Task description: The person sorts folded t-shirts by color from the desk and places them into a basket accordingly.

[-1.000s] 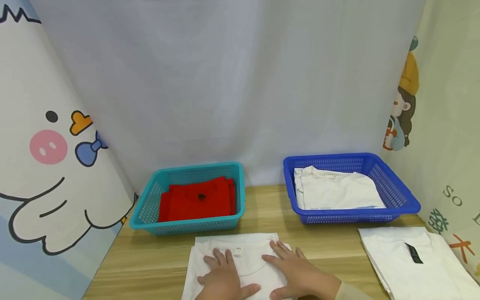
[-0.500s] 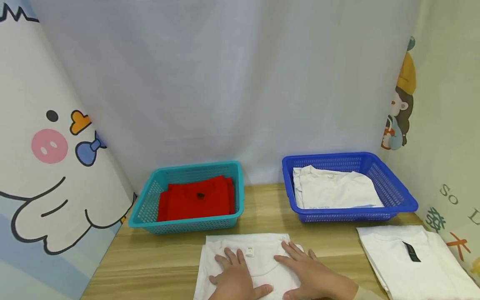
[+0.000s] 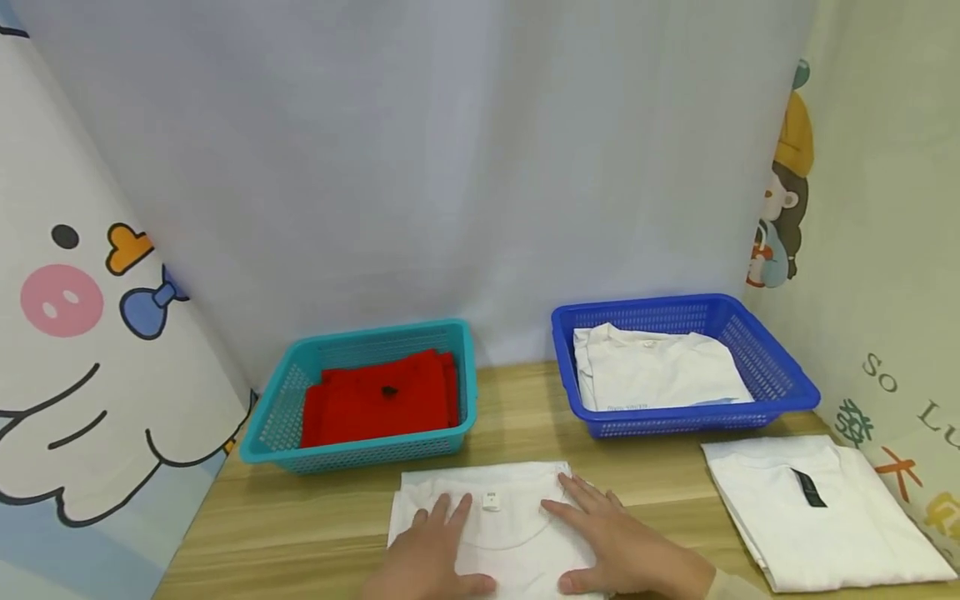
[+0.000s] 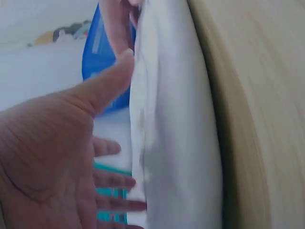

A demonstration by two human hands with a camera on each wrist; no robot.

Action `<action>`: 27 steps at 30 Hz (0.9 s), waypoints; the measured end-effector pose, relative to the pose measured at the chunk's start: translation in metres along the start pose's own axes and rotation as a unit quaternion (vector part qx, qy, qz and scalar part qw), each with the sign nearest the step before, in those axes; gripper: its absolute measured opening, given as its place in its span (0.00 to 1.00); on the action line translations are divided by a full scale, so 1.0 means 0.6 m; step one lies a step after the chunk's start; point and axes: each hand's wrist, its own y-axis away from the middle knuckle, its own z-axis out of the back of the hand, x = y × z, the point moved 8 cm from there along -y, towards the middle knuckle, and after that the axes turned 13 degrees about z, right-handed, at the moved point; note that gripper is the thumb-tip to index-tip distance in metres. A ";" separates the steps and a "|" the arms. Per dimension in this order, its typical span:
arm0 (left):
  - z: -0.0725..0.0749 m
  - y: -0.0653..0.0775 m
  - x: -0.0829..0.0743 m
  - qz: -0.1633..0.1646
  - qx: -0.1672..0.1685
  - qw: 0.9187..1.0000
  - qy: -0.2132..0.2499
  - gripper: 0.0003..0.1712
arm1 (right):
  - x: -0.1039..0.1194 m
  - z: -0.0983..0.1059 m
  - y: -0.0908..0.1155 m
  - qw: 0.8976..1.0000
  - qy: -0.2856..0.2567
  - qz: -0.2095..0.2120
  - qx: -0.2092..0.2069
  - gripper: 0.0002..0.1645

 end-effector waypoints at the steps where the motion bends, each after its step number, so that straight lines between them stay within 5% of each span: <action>1: 0.004 0.001 0.013 -0.013 -0.002 1.000 0.005 0.63 | -0.001 0.003 0.001 1.000 -0.001 -0.008 -0.010 0.53; 6: 0.001 -0.002 0.090 -0.014 -0.008 1.000 0.014 0.64 | -0.013 0.019 0.011 0.996 0.002 -0.070 -0.046 0.54; 11: -0.016 0.006 0.144 0.006 0.020 1.000 0.014 0.64 | -0.022 0.006 0.021 0.994 -0.003 -0.105 -0.017 0.57; 20: -0.012 0.016 0.120 -0.052 0.027 0.995 0.077 0.57 | -0.012 -0.002 0.027 0.996 -0.022 -0.079 -0.020 0.56; 27: -0.012 0.008 0.120 -0.038 0.048 0.983 0.173 0.50 | -0.007 -0.008 0.022 0.990 -0.098 -0.099 -0.036 0.47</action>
